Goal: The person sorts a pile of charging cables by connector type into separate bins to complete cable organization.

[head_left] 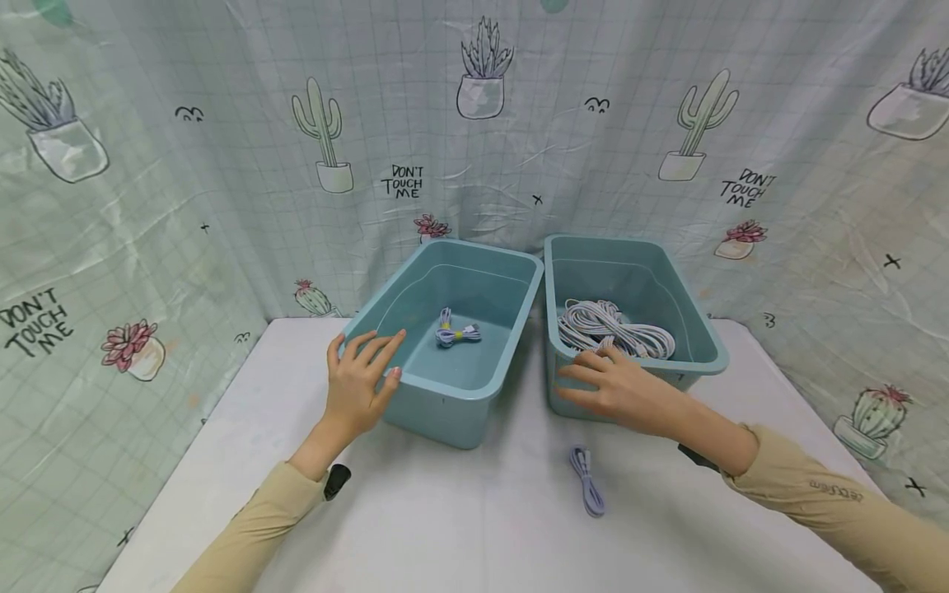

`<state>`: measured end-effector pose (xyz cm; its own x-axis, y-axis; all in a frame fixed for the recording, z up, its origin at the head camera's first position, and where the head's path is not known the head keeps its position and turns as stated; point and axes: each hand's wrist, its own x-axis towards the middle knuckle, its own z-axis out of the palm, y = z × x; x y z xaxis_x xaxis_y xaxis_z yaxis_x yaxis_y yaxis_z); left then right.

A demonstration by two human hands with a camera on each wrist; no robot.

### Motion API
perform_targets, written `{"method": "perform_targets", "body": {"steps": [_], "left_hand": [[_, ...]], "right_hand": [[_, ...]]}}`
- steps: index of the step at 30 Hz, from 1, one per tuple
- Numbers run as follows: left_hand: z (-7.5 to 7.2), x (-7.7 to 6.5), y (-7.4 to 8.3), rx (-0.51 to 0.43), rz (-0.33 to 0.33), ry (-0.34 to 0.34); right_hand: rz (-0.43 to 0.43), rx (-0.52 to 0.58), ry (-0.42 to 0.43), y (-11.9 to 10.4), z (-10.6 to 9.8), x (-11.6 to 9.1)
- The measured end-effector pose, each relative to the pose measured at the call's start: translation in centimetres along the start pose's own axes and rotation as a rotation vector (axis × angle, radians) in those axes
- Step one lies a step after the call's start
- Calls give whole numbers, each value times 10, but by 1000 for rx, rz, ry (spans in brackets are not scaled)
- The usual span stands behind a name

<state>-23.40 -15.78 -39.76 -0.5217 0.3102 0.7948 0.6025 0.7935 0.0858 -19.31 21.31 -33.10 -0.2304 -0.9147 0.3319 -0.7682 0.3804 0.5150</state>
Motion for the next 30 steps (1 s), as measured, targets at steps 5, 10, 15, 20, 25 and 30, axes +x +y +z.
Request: {"method": "perform_targets", "body": {"steps": [5,10,15,20,25,30], "left_hand": [[0,0,1,-1,0,0],[0,0,1,0,1,-1],[0,1,2,-2,-6,-4],[-1,0,2,-1,-9,-4],[-1,0,2,-2,-8,-7],[-2,1,2,-4,-9,-7]], "right_hand": [[-11,37,-16,-8,8,-12],[-27,72,-30,-19,18,-25],[-42,107,-45,-28,26,-40],[-36,147,-79,-34,30,-54],[-19,170,-111,-39,32,-66],[-14,182,-132,-43,35,-75]]}}
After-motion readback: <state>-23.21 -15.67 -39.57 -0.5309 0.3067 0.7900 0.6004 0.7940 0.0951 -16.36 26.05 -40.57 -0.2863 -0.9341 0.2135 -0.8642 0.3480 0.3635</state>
